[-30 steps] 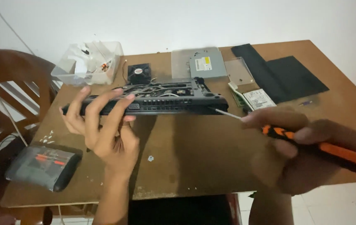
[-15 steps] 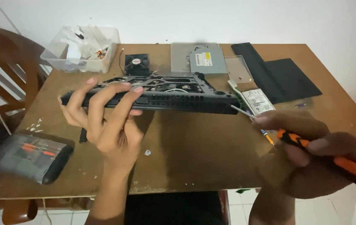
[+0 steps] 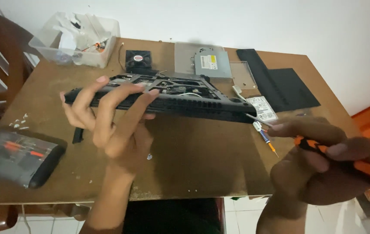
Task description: Disassembling and reassembling a laptop chassis to reinstall internal components like the motherboard.
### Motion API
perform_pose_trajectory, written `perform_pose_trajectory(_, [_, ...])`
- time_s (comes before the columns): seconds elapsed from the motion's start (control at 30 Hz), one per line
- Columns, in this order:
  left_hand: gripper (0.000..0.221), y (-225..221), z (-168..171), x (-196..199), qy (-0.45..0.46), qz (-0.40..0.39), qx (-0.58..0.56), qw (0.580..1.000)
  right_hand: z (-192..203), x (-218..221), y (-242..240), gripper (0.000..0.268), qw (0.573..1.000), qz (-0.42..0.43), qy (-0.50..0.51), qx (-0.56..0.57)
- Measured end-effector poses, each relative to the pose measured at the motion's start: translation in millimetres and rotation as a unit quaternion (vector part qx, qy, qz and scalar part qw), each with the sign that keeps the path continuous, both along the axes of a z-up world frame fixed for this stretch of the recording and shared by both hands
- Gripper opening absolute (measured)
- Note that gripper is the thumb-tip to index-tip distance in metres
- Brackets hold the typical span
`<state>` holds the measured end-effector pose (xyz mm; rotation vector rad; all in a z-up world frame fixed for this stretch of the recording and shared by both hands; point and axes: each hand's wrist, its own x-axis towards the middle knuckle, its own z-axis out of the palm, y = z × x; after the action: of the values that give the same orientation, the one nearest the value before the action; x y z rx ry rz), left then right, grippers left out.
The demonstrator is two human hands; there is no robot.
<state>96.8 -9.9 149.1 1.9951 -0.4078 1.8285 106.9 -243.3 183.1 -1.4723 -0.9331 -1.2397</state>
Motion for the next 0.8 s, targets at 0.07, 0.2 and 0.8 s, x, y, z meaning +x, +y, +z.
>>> perform_pose_trajectory(0.07, [0.041, -3, -12, 8, -0.009, 0.060, -0.074, 0.995, 5, -7, 4, 0.016, 0.996, -0.069, 0.002, -0.052])
perform_pose_trajectory(0.2, [0.044, 4, -19, 4, -0.004, 0.072, -0.050, 0.996, 0, 4, -30, 0.048, 0.994, 0.061, 0.078, -0.056])
perform_pose_trajectory(0.8, [0.031, 8, -31, 2, 0.001, 0.059, -0.042, 0.997, 26, 6, -3, 0.043, 0.976, 0.113, 0.177, -0.053])
